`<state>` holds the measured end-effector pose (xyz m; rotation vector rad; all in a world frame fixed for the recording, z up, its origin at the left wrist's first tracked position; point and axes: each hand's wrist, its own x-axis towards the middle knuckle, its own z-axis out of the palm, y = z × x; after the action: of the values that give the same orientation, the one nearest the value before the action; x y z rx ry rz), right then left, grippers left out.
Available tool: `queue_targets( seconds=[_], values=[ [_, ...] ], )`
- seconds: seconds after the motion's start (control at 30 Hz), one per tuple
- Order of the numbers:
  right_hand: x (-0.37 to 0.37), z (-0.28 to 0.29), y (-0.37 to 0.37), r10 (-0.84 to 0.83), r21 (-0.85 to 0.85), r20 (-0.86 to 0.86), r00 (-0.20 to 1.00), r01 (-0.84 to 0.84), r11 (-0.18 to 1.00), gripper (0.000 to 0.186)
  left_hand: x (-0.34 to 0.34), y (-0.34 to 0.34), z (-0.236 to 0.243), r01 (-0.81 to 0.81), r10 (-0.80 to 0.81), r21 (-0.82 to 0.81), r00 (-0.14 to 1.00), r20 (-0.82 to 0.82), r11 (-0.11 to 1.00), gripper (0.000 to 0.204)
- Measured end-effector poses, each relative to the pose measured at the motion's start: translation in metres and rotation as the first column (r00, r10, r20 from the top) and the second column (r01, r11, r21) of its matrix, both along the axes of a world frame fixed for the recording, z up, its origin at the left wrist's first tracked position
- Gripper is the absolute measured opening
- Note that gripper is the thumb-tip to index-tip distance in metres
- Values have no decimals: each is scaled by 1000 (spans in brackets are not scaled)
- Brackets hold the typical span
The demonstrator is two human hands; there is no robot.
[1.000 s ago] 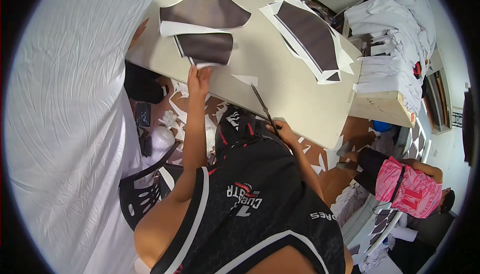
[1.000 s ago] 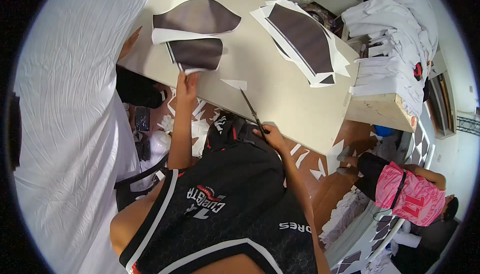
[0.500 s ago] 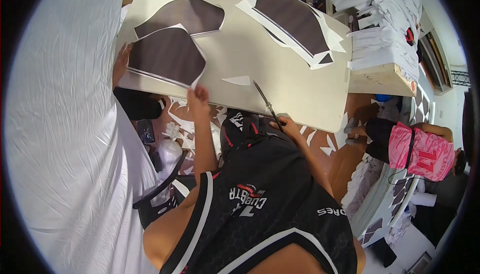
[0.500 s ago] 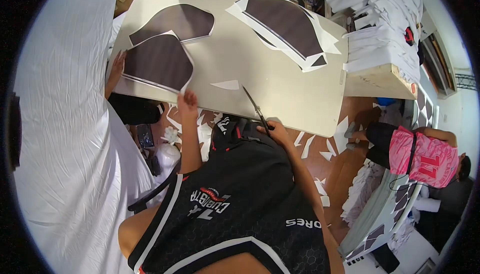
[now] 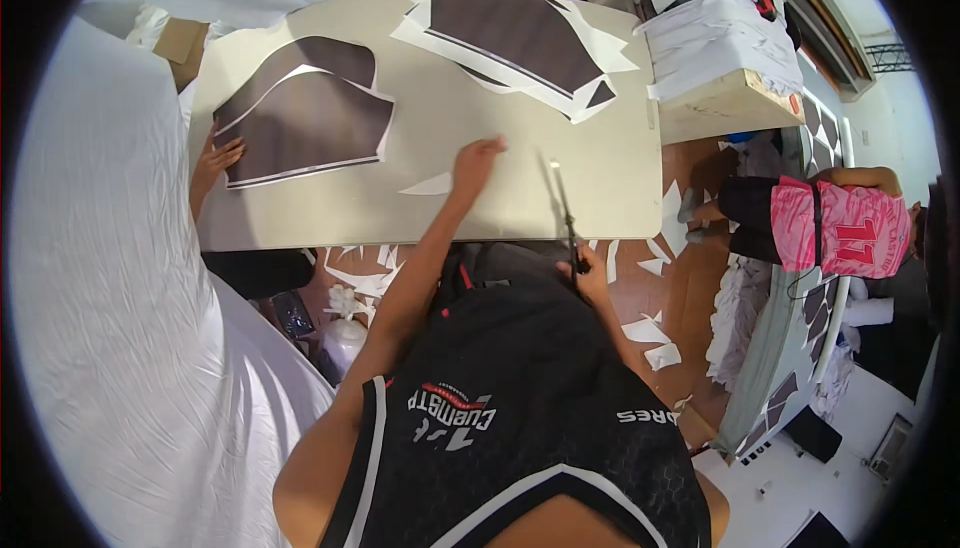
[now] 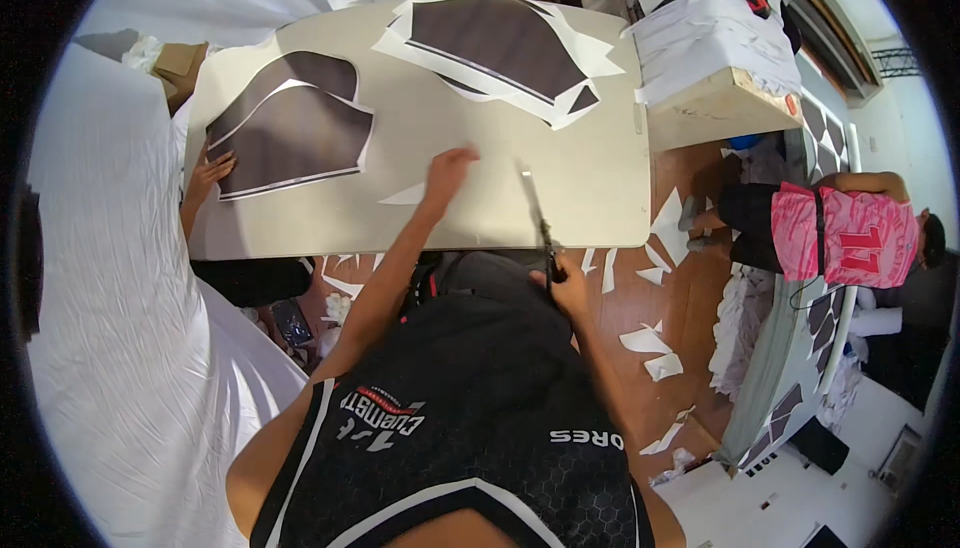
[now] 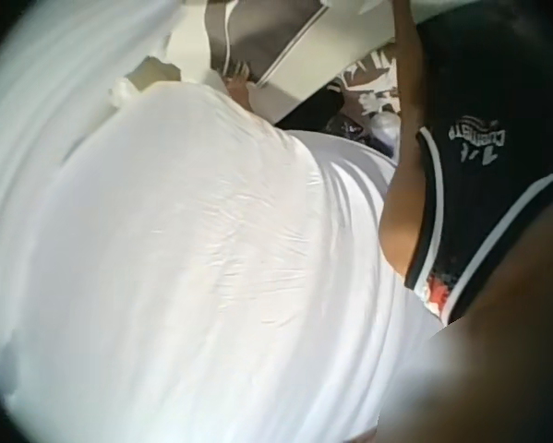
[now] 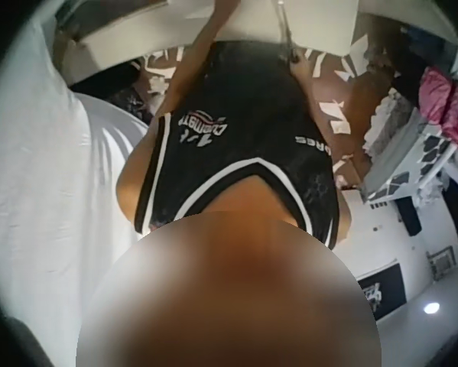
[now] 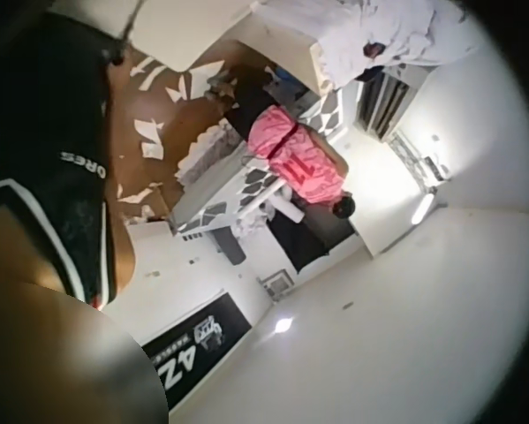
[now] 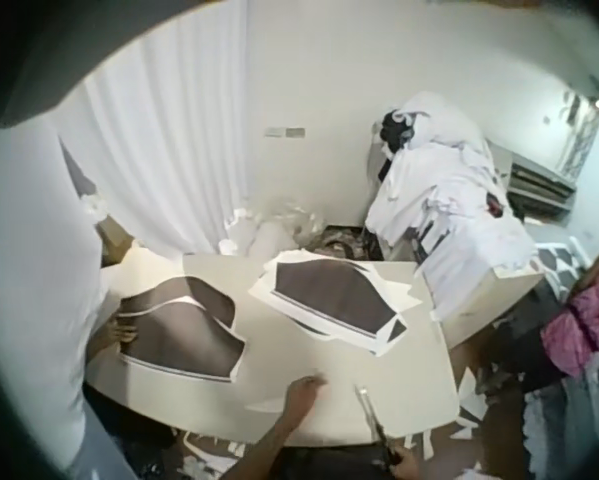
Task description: Cutting out printed garment patterns from a large sheet using scissors.
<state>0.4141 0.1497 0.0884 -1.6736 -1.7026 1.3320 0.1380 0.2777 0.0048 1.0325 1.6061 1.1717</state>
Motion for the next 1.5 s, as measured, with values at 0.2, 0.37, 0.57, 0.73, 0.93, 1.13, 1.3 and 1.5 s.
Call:
queue_targets(
  seconds=[0.2, 0.37, 0.57, 0.73, 0.93, 1.13, 1.3, 1.5],
  values=[
    [54, -41, -11, -494, -263, -156, 855, 446, 855, 23, 84, 85, 5, 412, 23, 375, 646, -763, 831, 50],
    [100, -45, 0, -339, -298, -56, 939, 309, 903, 31, 67, 53, -15, 443, -163, 79, 482, -861, 893, 55],
    [108, 11, 61, 82, -332, 173, 981, -20, 943, 51, 34, -42, -1, 349, -224, -54, 470, -854, 936, 48],
    [120, -25, 82, 365, -482, 16, 931, -313, 818, 43, 47, -71, 4, 229, -160, -58, 459, -874, 972, 46],
    [106, 4, 93, 323, -504, -188, 928, -373, 779, 43, 99, -37, 2, -599, 373, 4, 494, -785, 801, 60],
    [122, -27, 80, 272, -471, -298, 915, -389, 792, 65, 107, -6, 2, -702, 282, -372, 629, -725, 607, 41],
    [131, -39, 79, 224, -414, -395, 891, -390, 822, 63, 88, 9, 10, -715, 519, -480, 700, -491, 509, 50],
    [145, -61, 81, 383, -377, -136, 914, -405, 833, 52, 97, 52, -27, -730, 742, -680, 494, -454, 70, 81]
  ],
)
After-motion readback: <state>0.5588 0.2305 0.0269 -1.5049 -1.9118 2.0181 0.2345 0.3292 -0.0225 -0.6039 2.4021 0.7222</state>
